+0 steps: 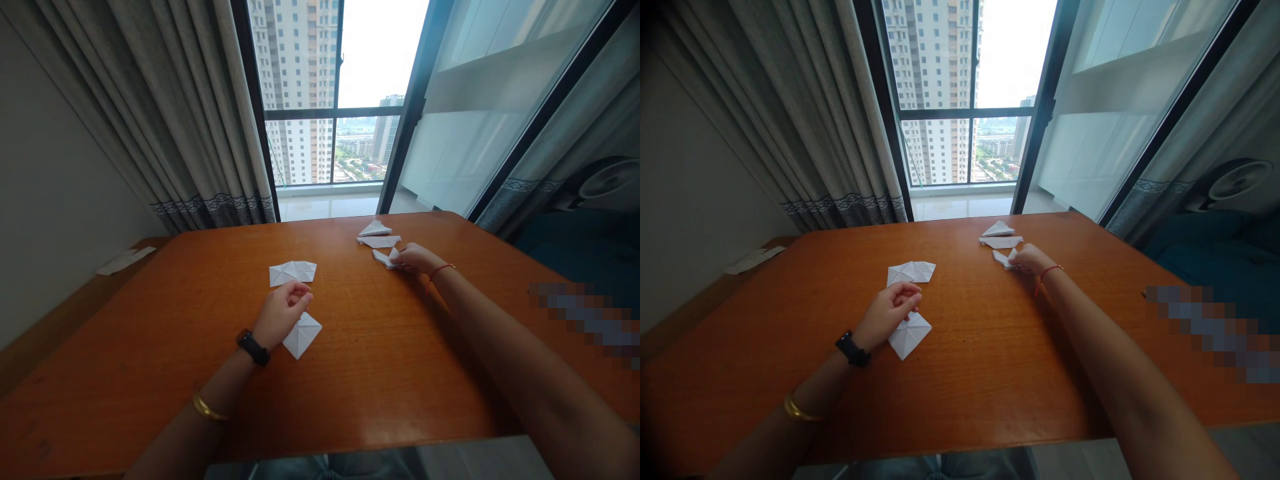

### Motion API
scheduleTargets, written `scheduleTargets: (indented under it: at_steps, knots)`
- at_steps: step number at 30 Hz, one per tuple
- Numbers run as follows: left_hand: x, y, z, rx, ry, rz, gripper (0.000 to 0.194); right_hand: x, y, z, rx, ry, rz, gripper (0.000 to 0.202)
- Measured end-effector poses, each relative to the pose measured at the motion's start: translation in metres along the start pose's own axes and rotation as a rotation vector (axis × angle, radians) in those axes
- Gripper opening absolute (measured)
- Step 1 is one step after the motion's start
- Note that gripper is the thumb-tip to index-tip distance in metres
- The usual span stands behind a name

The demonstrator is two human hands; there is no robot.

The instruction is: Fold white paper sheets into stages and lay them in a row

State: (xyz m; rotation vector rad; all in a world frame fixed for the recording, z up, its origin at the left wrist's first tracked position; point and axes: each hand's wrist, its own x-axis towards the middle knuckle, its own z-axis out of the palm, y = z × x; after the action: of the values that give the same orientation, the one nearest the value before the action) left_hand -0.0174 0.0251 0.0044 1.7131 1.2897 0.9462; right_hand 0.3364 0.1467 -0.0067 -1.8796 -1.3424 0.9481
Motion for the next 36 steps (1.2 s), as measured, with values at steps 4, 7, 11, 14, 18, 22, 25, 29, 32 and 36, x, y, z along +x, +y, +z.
scheduleTargets:
  at_steps: [4,7,11,14,18,22,25,29,32,36]
  knots:
    - [0.001,0.008,-0.022,0.457,-0.020,0.070,0.032,-0.009,-0.004,-0.003,-0.009,-0.012,0.090,0.021]
    - [0.000,0.010,-0.039,0.788,-0.049,-0.058,0.047,-0.018,-0.007,-0.006,0.005,0.040,0.088,0.023]
    - [-0.003,0.006,-0.043,0.929,-0.150,-0.207,0.066,-0.041,-0.014,-0.001,0.010,0.212,0.012,0.047]
    - [-0.004,0.005,-0.036,0.861,-0.237,-0.204,0.055,-0.074,-0.025,0.019,0.002,0.213,-0.108,0.043]
    - [-0.005,0.003,-0.026,0.675,-0.262,-0.150,0.034,-0.121,-0.045,0.065,-0.111,-0.175,-0.433,0.027]
    - [-0.003,-0.005,-0.017,0.246,-0.220,-0.158,0.027,-0.132,-0.063,0.103,-0.156,-0.350,-0.561,0.028]
    - [0.000,-0.008,-0.009,-0.242,-0.114,-0.196,0.026,-0.117,-0.075,0.118,-0.143,-0.406,-0.561,0.034]
    - [0.007,-0.003,-0.005,-0.737,0.206,-0.274,0.027,-0.086,-0.088,0.138,-0.194,-0.291,-0.541,0.042]
    - [0.012,-0.003,-0.009,-0.868,0.475,-0.271,0.017,-0.067,-0.098,0.157,-0.286,-0.209,-0.544,0.033]
    - [0.016,-0.008,-0.016,-0.913,0.650,-0.289,0.013,-0.052,-0.107,0.177,-0.424,-0.143,-0.509,0.053]
